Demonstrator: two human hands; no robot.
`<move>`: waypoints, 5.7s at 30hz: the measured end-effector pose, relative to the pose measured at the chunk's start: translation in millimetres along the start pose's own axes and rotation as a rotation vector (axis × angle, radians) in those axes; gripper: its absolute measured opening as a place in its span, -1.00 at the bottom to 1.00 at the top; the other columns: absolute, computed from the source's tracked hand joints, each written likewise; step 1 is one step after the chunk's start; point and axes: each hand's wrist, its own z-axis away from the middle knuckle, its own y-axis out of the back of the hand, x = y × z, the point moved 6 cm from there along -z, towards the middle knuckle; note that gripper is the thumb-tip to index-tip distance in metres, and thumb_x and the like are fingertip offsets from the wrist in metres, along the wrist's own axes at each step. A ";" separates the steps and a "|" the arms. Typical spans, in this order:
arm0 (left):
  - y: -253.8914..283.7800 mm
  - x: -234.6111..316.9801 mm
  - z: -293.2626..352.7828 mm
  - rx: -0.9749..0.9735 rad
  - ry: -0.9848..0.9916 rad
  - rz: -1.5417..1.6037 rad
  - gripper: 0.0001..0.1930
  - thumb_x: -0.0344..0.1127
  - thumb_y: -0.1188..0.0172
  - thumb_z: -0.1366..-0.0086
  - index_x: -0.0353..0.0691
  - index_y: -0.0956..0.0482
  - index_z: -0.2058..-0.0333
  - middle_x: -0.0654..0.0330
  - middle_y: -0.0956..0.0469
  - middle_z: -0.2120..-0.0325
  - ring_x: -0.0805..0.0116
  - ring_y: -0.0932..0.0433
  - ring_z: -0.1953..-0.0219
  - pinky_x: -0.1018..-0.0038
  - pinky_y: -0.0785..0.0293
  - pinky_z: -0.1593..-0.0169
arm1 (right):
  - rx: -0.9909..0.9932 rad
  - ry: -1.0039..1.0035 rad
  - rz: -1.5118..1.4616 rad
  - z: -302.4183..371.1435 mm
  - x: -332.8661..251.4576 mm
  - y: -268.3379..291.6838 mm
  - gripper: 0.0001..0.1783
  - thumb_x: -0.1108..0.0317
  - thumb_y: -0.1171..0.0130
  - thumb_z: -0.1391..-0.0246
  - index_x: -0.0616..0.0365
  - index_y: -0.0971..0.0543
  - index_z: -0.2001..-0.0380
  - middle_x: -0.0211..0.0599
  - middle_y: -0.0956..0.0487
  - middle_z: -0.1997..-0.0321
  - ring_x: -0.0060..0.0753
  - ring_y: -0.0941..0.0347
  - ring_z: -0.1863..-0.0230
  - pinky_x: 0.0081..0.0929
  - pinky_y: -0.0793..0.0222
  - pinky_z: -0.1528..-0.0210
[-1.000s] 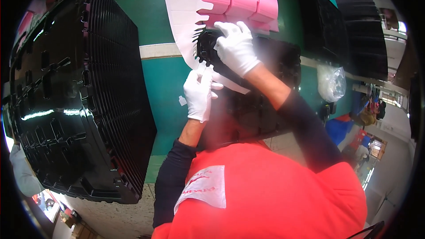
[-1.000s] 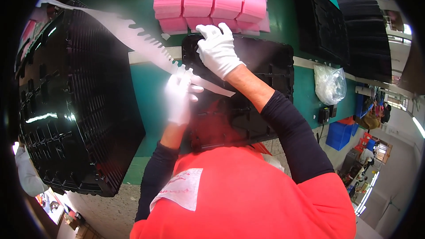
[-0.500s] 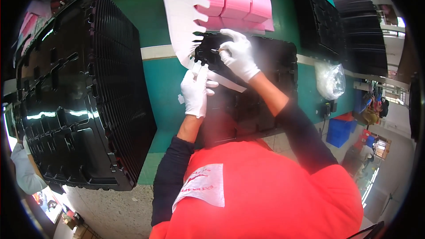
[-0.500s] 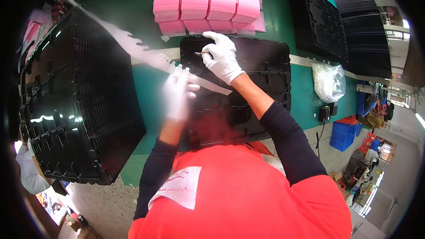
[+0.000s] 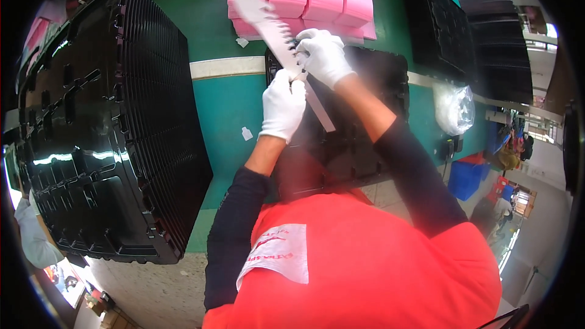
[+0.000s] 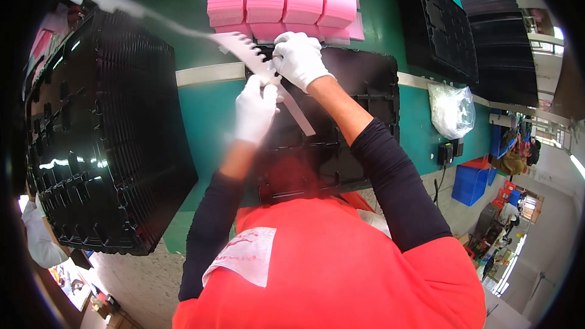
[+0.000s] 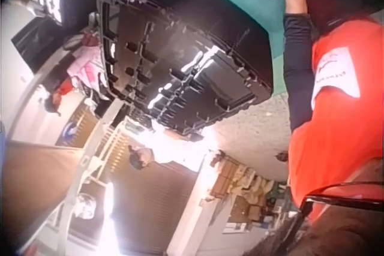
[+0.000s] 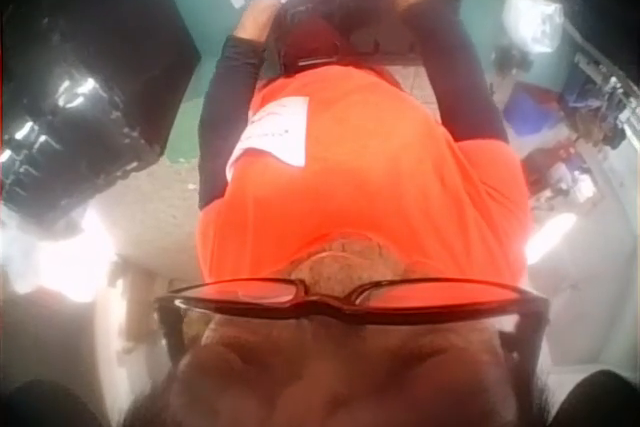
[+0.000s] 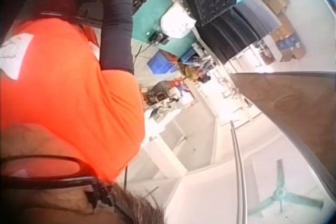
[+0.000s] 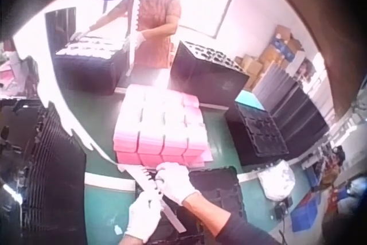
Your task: The person assembles plastic components by hand, inserting foam dividers into black plastic trays and attaching white plastic strips to the trays.
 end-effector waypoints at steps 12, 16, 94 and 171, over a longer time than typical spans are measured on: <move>-22.6 36.6 -6.8 -0.309 -0.107 -0.556 -0.67 -0.45 -0.02 -0.15 -0.45 -0.37 0.09 -0.38 -0.04 -0.23 -0.25 -0.57 0.28 0.04 -0.49 0.13 | -0.158 0.216 -0.100 -5.7 0.1 -0.7 -0.84 0.27 -0.22 0.15 0.05 -0.68 0.46 -0.41 -0.59 0.08 -0.19 -0.46 0.09 -0.20 -0.32 0.03; -19.0 45.3 -11.9 -0.295 -0.059 -0.626 -0.64 -0.44 -0.02 -0.14 -0.45 -0.39 0.07 -0.38 -0.05 -0.23 -0.23 -0.58 0.31 0.05 -0.51 0.16 | -0.142 0.226 -0.064 -6.1 0.2 -5.9 -0.83 0.26 -0.22 0.15 0.06 -0.68 0.47 -0.41 -0.59 0.09 -0.19 -0.46 0.08 -0.21 -0.32 0.03; -154.1 27.1 51.0 0.079 -0.160 0.107 -0.76 -0.34 -0.08 -0.32 -0.38 -0.53 0.15 0.17 -0.58 0.42 0.43 -0.59 0.44 0.56 -0.51 0.34 | -0.087 -0.606 -0.306 134.6 219.7 70.5 -0.70 0.07 -0.11 0.01 0.05 -0.66 0.48 -0.18 -0.63 0.39 -0.07 -0.54 0.27 -0.25 -0.43 0.17; -197.1 81.5 36.7 -0.100 -0.794 -0.679 -0.84 -0.29 -0.26 -0.01 -0.11 -0.58 0.38 0.21 -0.55 0.28 0.18 -0.50 0.21 0.29 -0.38 0.17 | -0.350 -0.571 -0.255 129.6 211.0 64.1 -0.70 0.10 -0.18 0.00 0.12 -0.59 0.40 -0.05 -0.60 0.30 0.02 -0.51 0.20 -0.21 -0.40 0.17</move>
